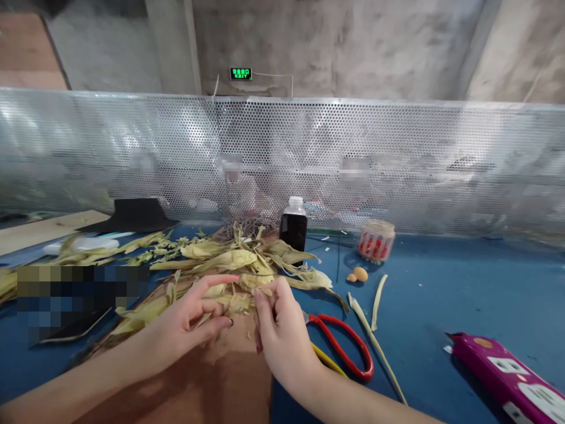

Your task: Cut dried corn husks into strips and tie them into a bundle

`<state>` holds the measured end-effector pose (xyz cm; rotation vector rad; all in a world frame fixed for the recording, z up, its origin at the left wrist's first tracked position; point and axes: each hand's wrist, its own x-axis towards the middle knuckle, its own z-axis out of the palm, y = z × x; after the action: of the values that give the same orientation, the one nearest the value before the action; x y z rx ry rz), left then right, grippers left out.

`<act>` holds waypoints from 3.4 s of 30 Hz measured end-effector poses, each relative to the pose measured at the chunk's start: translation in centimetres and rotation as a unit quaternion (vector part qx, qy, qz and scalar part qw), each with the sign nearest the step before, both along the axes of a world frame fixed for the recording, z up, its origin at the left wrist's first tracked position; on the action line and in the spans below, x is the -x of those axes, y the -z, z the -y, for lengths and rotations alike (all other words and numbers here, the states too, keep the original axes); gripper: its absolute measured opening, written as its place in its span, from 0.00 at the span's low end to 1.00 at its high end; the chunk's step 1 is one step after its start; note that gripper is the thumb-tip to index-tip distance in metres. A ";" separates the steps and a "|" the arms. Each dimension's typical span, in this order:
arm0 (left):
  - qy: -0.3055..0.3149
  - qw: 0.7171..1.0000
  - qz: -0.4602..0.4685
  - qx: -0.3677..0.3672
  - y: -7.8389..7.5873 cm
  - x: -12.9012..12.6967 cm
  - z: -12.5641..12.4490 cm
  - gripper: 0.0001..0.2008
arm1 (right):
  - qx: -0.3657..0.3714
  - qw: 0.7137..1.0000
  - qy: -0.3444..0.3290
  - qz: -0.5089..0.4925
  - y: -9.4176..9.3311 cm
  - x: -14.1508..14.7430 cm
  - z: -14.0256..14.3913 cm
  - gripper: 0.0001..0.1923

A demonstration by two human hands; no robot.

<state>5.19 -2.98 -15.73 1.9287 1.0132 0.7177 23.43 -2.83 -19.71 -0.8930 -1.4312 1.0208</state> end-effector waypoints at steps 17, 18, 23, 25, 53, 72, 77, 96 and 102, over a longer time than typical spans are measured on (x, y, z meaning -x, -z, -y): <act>-0.082 0.993 0.085 0.011 1.0 -0.8 -0.2 0.17 | -0.011 0.998 -0.060 0.023 -0.1 0.6 0.5 0.12; -0.092 0.991 0.099 0.018 1.2 -1.1 -0.2 0.17 | -0.014 0.997 -0.070 0.034 -0.2 0.6 0.6 0.12; -0.152 0.983 0.099 -0.020 2.1 -1.6 -0.3 0.15 | -0.013 0.991 -0.113 0.063 -0.2 0.8 0.8 0.11; -0.169 0.981 0.072 -0.061 2.0 -1.6 -0.2 0.14 | -0.001 0.991 -0.119 0.059 0.0 0.8 0.8 0.11; 0.011 0.986 -0.064 -0.152 0.9 -0.9 1.0 0.07 | -0.013 0.991 -0.124 0.056 -0.3 0.0 1.3 0.13; 0.024 0.971 -0.090 -0.220 0.8 -1.0 1.5 0.05 | -0.005 0.994 -0.112 0.009 0.0 0.0 1.5 0.14; 0.078 0.958 -0.111 -0.253 1.1 -1.3 1.3 0.05 | -0.003 0.996 -0.095 -0.001 -1.5 -0.2 0.6 0.10; 0.115 0.968 -0.105 -0.198 1.2 -1.8 1.8 0.05 | 0.160 0.965 -0.196 -0.068 -2.3 -0.3 -1.3 0.05; 0.101 0.967 -0.127 -0.196 1.2 -1.9 1.9 0.08 | 0.141 0.973 -0.165 -0.084 -2.3 -0.2 -1.2 0.04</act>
<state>7.11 -4.91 -16.95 2.4779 0.8517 0.5945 23.59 -1.63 -17.37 -0.7595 -1.3354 1.5435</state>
